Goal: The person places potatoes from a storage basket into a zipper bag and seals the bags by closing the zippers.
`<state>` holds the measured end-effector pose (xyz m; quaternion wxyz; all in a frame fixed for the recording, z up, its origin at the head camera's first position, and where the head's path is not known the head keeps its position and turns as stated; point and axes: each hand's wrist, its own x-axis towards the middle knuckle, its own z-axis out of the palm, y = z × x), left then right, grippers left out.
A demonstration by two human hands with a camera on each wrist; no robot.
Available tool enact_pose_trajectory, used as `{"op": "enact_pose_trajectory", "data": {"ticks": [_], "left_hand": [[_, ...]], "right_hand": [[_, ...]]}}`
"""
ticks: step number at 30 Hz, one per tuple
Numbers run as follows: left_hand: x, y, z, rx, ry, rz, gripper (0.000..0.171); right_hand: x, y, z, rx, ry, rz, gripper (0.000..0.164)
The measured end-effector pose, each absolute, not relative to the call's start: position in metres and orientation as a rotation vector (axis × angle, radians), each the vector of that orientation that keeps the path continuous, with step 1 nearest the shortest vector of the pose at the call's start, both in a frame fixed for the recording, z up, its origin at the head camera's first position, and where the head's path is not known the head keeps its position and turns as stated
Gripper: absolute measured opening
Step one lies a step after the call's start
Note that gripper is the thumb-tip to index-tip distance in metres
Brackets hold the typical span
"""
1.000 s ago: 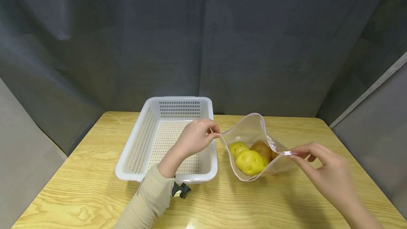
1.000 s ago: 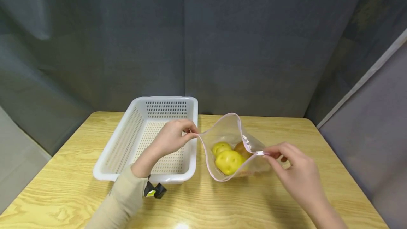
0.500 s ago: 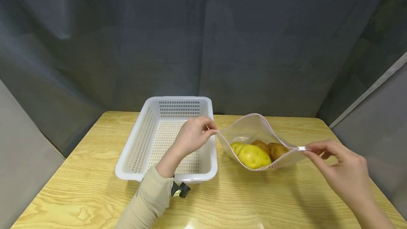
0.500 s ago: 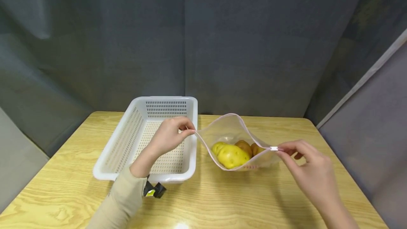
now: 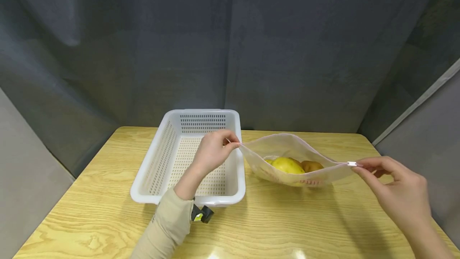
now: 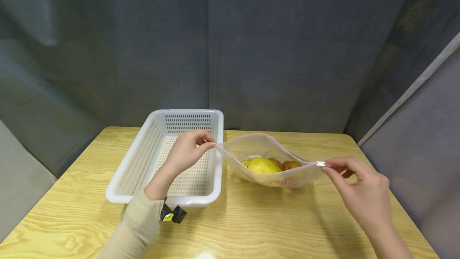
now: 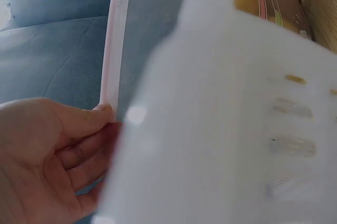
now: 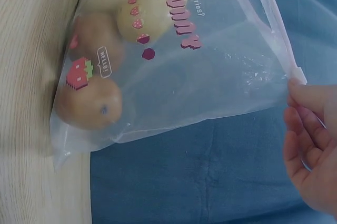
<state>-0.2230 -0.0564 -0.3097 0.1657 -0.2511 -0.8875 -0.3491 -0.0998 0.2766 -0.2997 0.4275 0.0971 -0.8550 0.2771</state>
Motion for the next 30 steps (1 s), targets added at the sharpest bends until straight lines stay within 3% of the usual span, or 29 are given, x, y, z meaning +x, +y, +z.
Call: {"op": "enact_pose_trajectory", "data": {"ticks": [18, 30], "left_hand": [[-0.229, -0.062, -0.312, -0.576, -2.451, -1.096, 0.004], [-0.231, -0.063, -0.309, -0.463, -2.335, -1.125, 0.006]], "right_hand": [[-0.095, 0.273, -0.294, -0.016, -2.193, 0.797, 0.015], [-0.102, 0.267, -0.29, 0.08, -2.087, 0.932, 0.018]]}}
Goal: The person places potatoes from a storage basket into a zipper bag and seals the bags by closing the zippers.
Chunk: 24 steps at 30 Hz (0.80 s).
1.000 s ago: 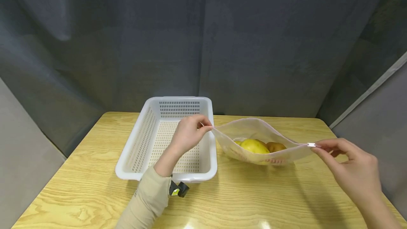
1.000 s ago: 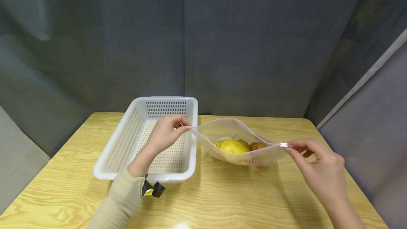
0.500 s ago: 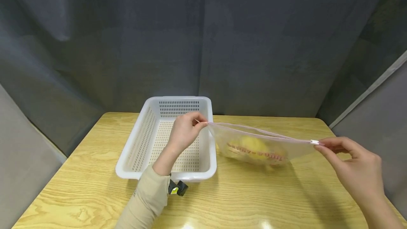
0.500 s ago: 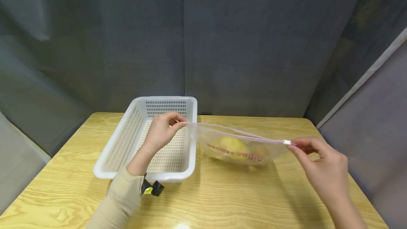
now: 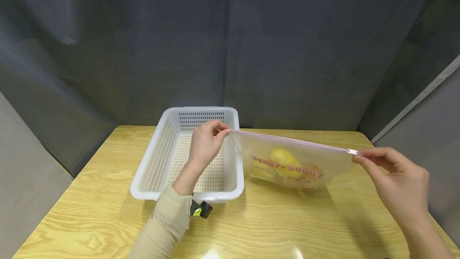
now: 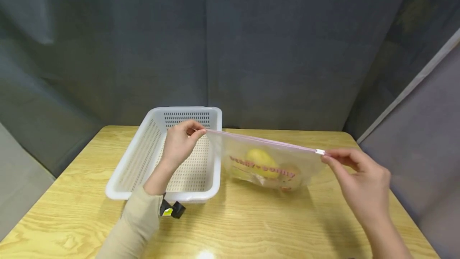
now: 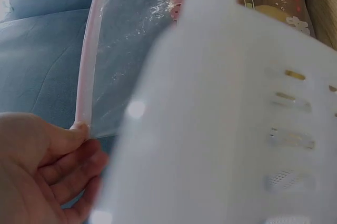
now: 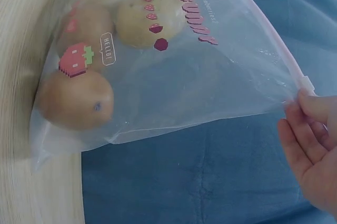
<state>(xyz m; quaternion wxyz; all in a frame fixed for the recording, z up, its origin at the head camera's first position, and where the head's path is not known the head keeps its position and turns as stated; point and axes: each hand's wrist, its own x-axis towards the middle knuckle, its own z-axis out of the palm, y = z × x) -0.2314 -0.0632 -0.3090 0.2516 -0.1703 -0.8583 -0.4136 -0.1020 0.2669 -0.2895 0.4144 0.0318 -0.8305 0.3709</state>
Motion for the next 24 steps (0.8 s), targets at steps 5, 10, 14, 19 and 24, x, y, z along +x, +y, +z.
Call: {"op": "enact_pose_trajectory", "data": {"ticks": [5, 10, 14, 19, 24], "left_hand": [[-0.231, -0.064, -0.308, -0.422, -2.376, -1.162, 0.005], [-0.233, -0.063, -0.311, -0.425, -2.444, -1.133, 0.006], [-0.233, -0.063, -0.312, -0.449, -2.477, -1.113, 0.007], [-0.229, -0.062, -0.311, -0.472, -2.515, -1.082, 0.009], [-0.22, -0.058, -0.305, -0.516, -2.478, -1.049, 0.012]], "right_hand": [[-0.104, 0.263, -0.289, 0.104, -2.064, 0.985, 0.02], [-0.106, 0.258, -0.287, 0.181, -2.02, 1.037, 0.02], [-0.106, 0.254, -0.284, 0.16, -2.037, 1.0, 0.021], [-0.106, 0.251, -0.283, 0.141, -2.044, 1.021, 0.02], [-0.106, 0.25, -0.282, 0.184, -2.028, 1.045, 0.02]]}}
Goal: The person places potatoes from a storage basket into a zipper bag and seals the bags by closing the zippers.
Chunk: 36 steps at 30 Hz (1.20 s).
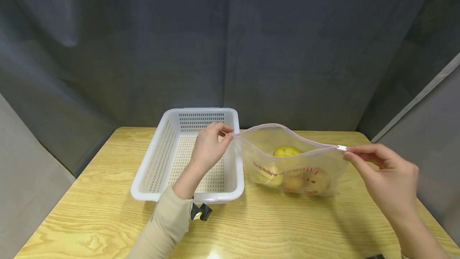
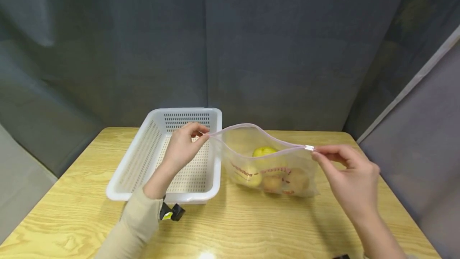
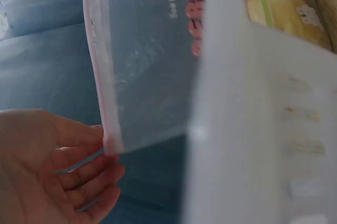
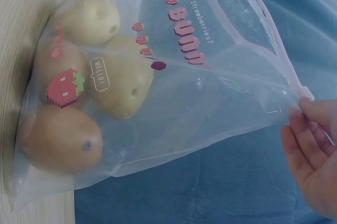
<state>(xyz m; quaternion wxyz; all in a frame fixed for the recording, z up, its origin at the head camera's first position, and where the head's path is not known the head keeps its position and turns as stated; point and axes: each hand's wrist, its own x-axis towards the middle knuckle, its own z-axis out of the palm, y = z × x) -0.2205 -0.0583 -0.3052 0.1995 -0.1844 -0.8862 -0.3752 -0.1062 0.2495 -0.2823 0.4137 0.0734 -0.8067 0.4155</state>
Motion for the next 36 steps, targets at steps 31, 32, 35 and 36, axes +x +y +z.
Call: {"op": "enact_pose_trajectory", "data": {"ticks": [31, 32, 35, 36], "left_hand": [[-0.167, 0.028, -0.273, -1.194, -2.215, -0.734, 0.021], [-0.166, 0.03, -0.273, -1.202, -2.22, -0.724, 0.022], [-0.165, 0.034, -0.274, -1.214, -2.219, -0.72, 0.022], [-0.164, 0.035, -0.274, -1.212, -2.212, -0.724, 0.021]], "right_hand": [[-0.105, 0.241, -0.284, 0.373, -1.991, 1.09, 0.021], [-0.106, 0.24, -0.284, 0.368, -1.998, 1.089, 0.021], [-0.105, 0.239, -0.286, 0.358, -2.0, 1.095, 0.022], [-0.105, 0.238, -0.286, 0.357, -1.999, 1.096, 0.023]]}}
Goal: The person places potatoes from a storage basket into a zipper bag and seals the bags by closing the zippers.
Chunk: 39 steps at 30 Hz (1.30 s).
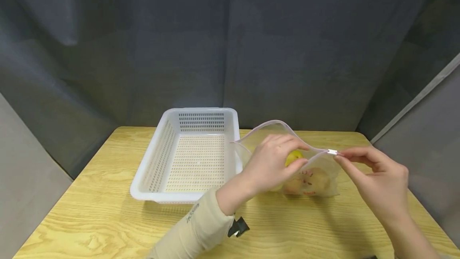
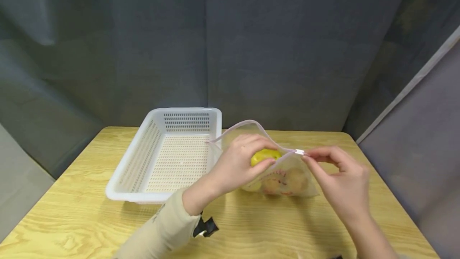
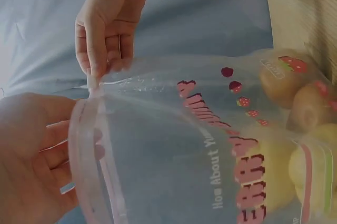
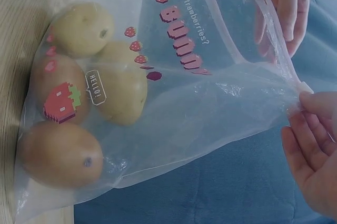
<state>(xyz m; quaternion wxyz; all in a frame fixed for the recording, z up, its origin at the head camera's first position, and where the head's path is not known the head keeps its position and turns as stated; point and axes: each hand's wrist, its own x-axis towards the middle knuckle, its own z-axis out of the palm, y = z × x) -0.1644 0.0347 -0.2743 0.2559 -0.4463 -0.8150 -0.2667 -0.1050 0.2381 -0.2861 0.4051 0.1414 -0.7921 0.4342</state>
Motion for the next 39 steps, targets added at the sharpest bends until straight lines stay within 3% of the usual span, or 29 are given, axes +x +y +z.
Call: {"op": "enact_pose_trajectory", "data": {"ticks": [39], "left_hand": [[-0.165, 0.064, -0.265, -1.249, -2.233, -0.562, 0.014]], "right_hand": [[-0.11, 0.235, -0.286, 0.472, -2.028, 0.94, 0.028]]}}
